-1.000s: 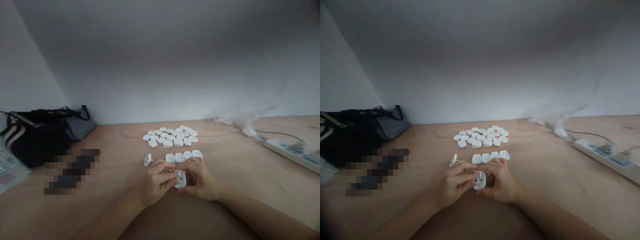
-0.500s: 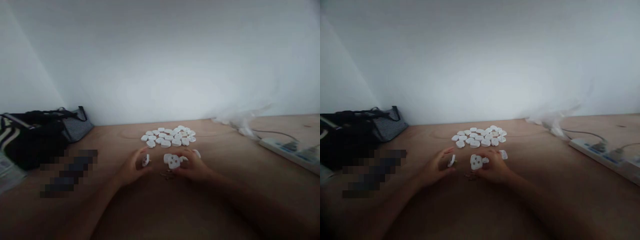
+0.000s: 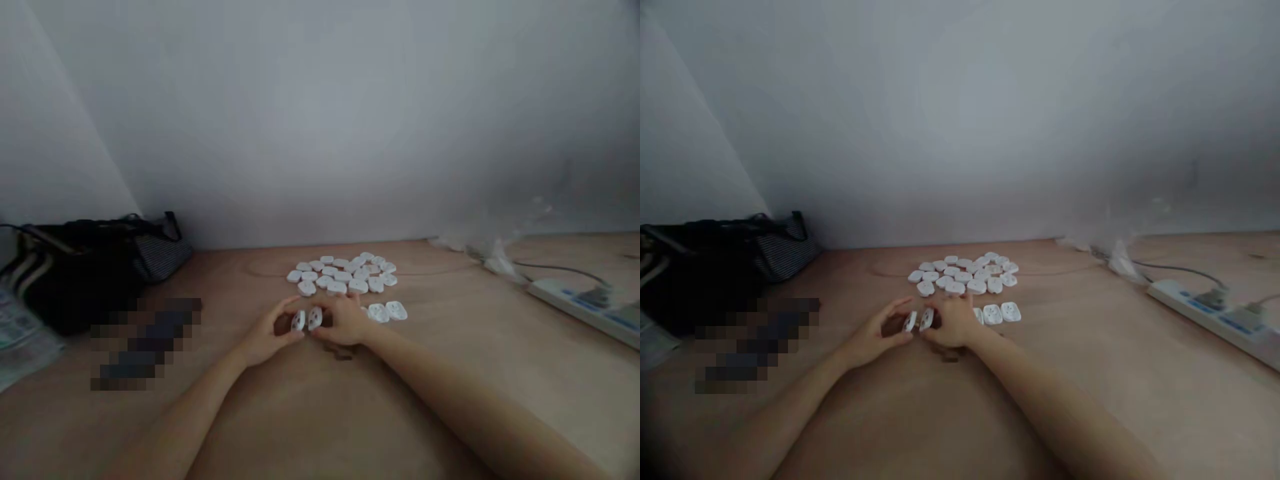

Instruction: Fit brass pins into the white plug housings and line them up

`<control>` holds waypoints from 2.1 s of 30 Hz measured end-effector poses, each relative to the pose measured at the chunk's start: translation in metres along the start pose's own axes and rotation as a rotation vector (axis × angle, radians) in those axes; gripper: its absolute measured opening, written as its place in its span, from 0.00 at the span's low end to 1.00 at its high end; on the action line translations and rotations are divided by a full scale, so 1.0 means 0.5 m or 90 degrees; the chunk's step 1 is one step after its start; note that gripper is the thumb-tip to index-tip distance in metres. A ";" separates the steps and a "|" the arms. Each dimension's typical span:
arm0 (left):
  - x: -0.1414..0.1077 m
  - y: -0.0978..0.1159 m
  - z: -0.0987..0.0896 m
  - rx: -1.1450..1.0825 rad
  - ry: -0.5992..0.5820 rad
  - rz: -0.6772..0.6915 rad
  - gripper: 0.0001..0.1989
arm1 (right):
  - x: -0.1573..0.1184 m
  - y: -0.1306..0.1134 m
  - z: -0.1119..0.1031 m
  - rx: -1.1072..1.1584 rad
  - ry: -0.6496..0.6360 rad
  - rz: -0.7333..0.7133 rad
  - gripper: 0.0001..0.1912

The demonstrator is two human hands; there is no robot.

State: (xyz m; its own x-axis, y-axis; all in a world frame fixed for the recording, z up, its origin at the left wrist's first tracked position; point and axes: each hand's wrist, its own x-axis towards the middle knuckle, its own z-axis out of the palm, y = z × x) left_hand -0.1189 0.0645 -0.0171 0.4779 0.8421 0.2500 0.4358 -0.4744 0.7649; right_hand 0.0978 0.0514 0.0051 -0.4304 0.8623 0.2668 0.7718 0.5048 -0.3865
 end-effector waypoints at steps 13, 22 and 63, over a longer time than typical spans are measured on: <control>-0.013 0.099 0.057 0.309 -0.023 0.283 0.06 | -0.036 0.099 -0.034 -0.073 0.007 -0.001 0.23; -0.011 0.101 0.090 0.340 -0.045 0.300 0.07 | -0.144 0.069 -0.065 0.032 0.121 -0.033 0.22; -0.035 0.152 0.126 0.363 0.033 0.528 0.11 | -0.190 0.043 -0.063 0.052 0.085 -0.103 0.19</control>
State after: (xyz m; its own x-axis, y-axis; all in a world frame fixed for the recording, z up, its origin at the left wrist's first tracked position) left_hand -0.0459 -0.0025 -0.0008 0.7677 0.1935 0.6109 0.2870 -0.9562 -0.0579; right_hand 0.1700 -0.0209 -0.0009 -0.4747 0.7600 0.4439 0.6556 0.6419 -0.3977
